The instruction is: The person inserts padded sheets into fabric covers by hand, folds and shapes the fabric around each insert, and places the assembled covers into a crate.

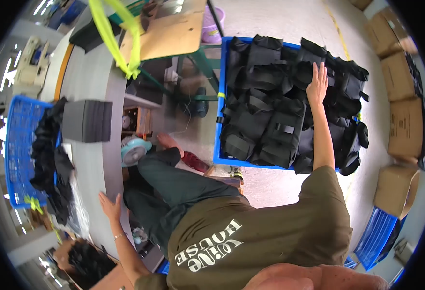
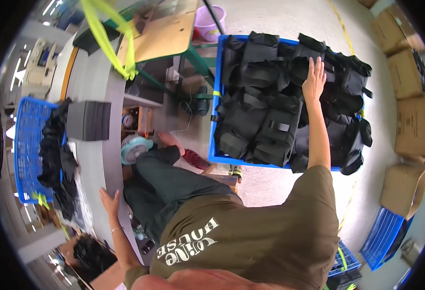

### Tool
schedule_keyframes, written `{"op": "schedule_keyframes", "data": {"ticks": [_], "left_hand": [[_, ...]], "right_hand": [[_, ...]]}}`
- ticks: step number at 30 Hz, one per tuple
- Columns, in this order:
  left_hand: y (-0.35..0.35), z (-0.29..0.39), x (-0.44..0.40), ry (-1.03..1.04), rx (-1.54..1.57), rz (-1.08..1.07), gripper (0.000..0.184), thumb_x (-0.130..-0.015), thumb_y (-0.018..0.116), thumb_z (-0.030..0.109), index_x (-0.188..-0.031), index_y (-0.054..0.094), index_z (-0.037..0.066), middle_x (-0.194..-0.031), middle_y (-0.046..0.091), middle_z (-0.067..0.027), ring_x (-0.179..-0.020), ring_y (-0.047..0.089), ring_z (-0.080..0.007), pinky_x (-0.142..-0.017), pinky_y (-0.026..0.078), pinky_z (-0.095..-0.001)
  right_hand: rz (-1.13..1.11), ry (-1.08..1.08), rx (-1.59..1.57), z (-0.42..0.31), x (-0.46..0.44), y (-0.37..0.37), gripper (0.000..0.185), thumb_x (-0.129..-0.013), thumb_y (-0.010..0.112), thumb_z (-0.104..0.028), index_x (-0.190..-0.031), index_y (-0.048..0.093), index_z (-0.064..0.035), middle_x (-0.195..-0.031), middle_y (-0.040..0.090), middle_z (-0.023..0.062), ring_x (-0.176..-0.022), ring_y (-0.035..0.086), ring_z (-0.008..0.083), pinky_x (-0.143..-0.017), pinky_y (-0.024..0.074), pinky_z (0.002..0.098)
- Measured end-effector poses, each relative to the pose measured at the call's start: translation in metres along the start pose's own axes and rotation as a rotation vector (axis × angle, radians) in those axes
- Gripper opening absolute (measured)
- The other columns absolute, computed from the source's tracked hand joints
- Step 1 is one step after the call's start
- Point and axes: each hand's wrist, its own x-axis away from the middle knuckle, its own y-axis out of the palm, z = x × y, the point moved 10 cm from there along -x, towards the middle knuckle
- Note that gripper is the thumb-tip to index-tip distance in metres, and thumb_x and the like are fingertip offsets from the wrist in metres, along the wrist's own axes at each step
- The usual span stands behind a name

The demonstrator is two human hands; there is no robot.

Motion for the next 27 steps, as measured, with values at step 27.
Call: {"op": "schedule_keyframes", "data": {"ticks": [27], "left_hand": [[-0.042,0.016,0.021,-0.019,0.156,0.278,0.076,-0.078,0.075,0.038,-0.138,0.047,0.001,-0.143,0.046,-0.0227,-0.13,0.044,-0.0393,-0.105,0.036,-0.0482]], "right_hand": [[-0.578,0.185,0.436,0.051,0.078,0.079,0.033,-0.093,0.048,-0.023,-0.119,0.066,-0.03,-0.152,0.042,-0.0022,-0.144,0.031,0.0233,-0.094,0.0402,0.0654]]}}
